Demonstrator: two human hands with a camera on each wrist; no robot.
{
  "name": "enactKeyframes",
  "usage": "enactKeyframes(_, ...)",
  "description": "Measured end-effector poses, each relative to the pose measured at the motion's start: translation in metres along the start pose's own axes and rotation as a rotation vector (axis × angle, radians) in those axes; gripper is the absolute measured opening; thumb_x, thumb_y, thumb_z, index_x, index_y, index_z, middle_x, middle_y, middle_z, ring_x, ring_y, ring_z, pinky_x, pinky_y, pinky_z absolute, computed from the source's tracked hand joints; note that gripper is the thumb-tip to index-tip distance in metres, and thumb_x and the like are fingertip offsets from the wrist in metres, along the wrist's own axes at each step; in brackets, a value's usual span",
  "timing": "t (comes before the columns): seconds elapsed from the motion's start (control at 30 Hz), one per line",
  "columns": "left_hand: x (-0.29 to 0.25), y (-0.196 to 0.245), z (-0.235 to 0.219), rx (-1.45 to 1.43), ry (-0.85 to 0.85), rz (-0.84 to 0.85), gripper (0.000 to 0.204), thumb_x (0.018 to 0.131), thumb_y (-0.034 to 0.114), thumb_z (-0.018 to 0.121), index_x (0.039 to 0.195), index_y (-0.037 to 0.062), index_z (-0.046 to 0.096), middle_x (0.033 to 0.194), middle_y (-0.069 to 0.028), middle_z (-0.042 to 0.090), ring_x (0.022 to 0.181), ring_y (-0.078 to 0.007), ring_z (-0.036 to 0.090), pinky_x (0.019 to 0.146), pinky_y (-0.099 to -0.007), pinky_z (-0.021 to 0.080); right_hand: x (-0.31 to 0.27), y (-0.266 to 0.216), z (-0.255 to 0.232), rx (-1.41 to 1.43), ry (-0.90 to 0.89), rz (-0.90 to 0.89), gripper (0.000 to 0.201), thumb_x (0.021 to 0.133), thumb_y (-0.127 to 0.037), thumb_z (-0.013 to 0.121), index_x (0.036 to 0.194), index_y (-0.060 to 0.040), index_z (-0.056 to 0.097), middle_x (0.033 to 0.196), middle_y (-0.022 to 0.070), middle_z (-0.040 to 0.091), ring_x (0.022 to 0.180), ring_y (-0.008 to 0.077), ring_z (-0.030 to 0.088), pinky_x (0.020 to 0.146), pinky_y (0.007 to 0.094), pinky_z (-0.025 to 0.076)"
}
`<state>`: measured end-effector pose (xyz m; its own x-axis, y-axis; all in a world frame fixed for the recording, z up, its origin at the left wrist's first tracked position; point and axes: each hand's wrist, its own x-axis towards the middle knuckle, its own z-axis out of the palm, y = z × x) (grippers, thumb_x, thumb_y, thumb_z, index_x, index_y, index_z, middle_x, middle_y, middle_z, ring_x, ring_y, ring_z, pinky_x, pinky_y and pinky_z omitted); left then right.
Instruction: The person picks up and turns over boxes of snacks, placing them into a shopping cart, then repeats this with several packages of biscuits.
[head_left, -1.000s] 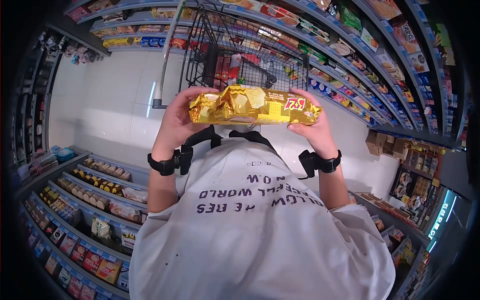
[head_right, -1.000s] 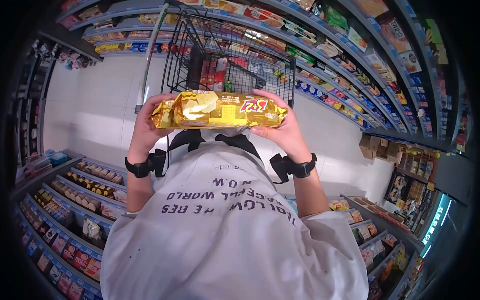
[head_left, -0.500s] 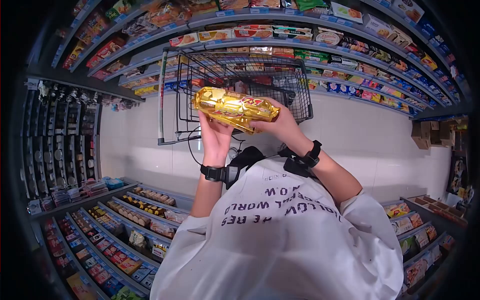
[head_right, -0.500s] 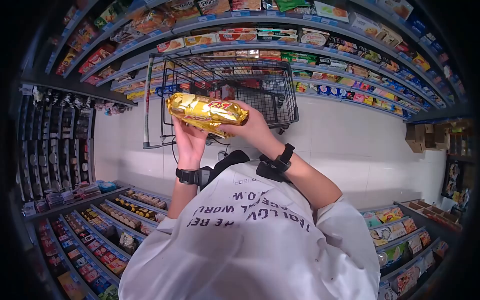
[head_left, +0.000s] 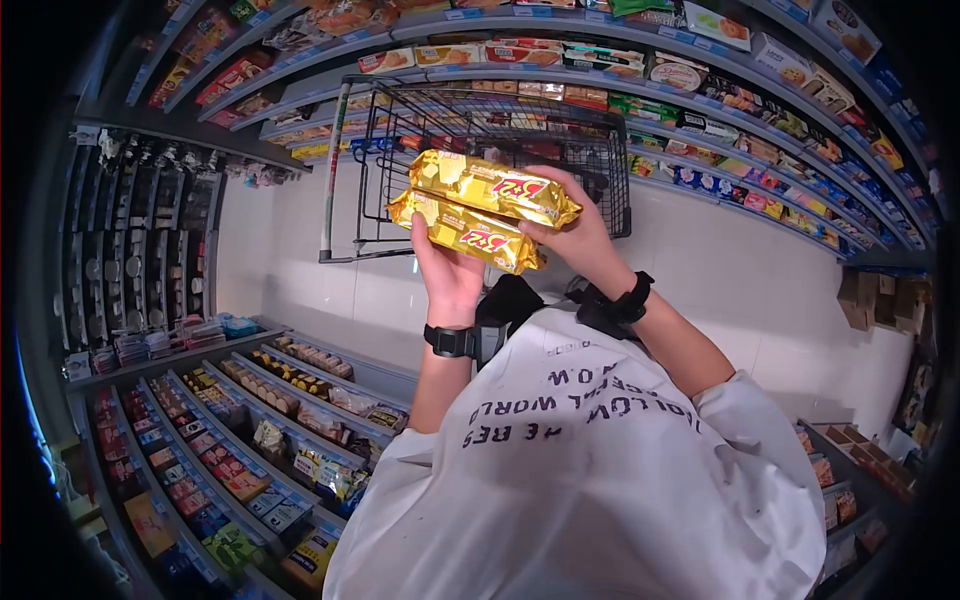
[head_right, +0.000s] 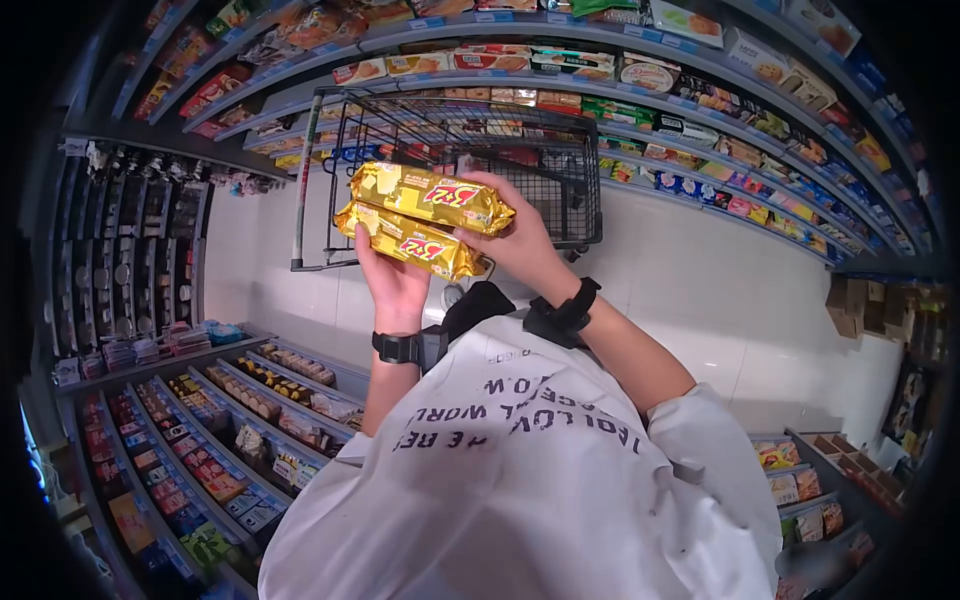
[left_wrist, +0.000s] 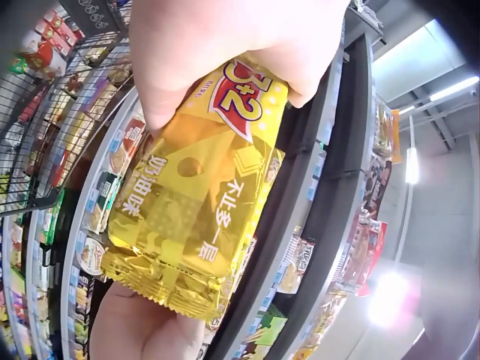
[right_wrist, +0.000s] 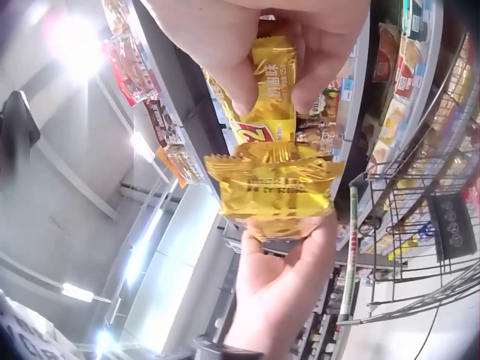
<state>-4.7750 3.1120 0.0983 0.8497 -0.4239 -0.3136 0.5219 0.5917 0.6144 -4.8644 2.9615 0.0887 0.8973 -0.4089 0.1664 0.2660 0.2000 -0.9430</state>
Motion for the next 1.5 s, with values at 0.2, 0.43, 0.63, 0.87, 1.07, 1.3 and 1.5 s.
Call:
enactKeyframes(0.2, -0.016, 0.012, -0.008, -0.005, -0.005, 0.065, 0.064, 0.096, 0.051, 0.042, 0.143, 0.0088, 0.032, 0.141, -0.0112, 0.043, 0.128, -0.0267, 0.044, 0.107, -0.043, 0.038, -0.003, -0.007, 0.007, 0.123, -0.279, 0.101, 0.065, 0.082, -0.014, 0.072, 0.137, -0.008, 0.038, 0.13, 0.0071, 0.048, 0.12, 0.0152, 0.047, 0.101, 0.0313, 0.04)
enactKeyframes(0.43, -0.018, 0.02, -0.033, -0.045, 0.03, 0.095, 0.066, 0.097, 0.05, 0.042, 0.144, 0.0059, 0.029, 0.145, -0.0122, 0.039, 0.131, -0.0265, 0.041, 0.108, -0.0431, 0.036, 0.0, 0.001, 0.02, 0.121, -0.355, 0.198, 0.06, 0.086, -0.016, 0.068, 0.137, -0.0071, 0.037, 0.126, 0.0059, 0.048, 0.117, 0.0135, 0.047, 0.1, 0.0289, 0.039)
enactKeyframes(0.63, -0.014, 0.041, -0.045, -0.06, 0.087, 0.1, 0.065, 0.097, 0.052, 0.04, 0.143, 0.0076, 0.032, 0.143, -0.0108, 0.041, 0.129, -0.0268, 0.043, 0.108, -0.0433, 0.036, 0.006, 0.004, 0.043, 0.115, -0.374, 0.229, 0.064, 0.086, -0.014, 0.067, 0.141, -0.0068, 0.036, 0.131, 0.0069, 0.047, 0.12, 0.0142, 0.045, 0.103, 0.029, 0.037)
enactKeyframes(0.87, -0.008, 0.079, -0.073, -0.044, 0.088, 0.108, 0.061, 0.097, 0.05, 0.041, 0.14, 0.0069, 0.036, 0.14, -0.0108, 0.045, 0.127, -0.0261, 0.046, 0.106, -0.0432, 0.037, 0.007, 0.017, 0.082, 0.051, -0.429, 0.234, 0.069, 0.086, -0.018, 0.068, 0.144, -0.0051, 0.031, 0.141, 0.0088, 0.04, 0.129, 0.0171, 0.04, 0.108, 0.0321, 0.032)
enactKeyframes(1.07, 0.0, 0.119, -0.106, -0.045, 0.03, 0.055, 0.059, 0.097, 0.047, 0.044, 0.14, 0.0074, 0.035, 0.141, -0.0103, 0.044, 0.128, -0.0258, 0.044, 0.107, -0.0433, 0.036, 0.017, 0.034, 0.123, -0.295, -0.403, 0.046, 0.071, 0.08, -0.013, 0.071, 0.141, -0.005, 0.036, 0.136, 0.0104, 0.043, 0.127, 0.0193, 0.042, 0.108, 0.0326, 0.032)
enactKeyframes(1.3, 0.019, 0.177, -0.145, -0.017, 0.006, 0.003, 0.061, 0.097, 0.047, 0.044, 0.142, 0.0083, 0.033, 0.143, -0.0103, 0.041, 0.13, -0.0258, 0.042, 0.108, -0.0435, 0.035, 0.034, 0.051, 0.189, -0.384, -0.345, 0.07, 0.074, 0.075, -0.01, 0.074, 0.14, -0.0041, 0.038, 0.132, 0.0104, 0.046, 0.124, 0.0185, 0.046, 0.105, 0.0322, 0.036)
enactKeyframes(1.5, 0.049, 0.214, -0.159, 0.0, -0.027, -0.06, 0.063, 0.096, 0.051, 0.044, 0.141, 0.0093, 0.035, 0.141, -0.0096, 0.043, 0.129, -0.0253, 0.043, 0.107, -0.0438, 0.036, 0.05, 0.058, 0.223, -0.215, -0.23, 0.145, 0.072, 0.079, -0.01, 0.074, 0.14, -0.0041, 0.038, 0.132, 0.0083, 0.049, 0.118, 0.0149, 0.049, 0.101, 0.0298, 0.04)
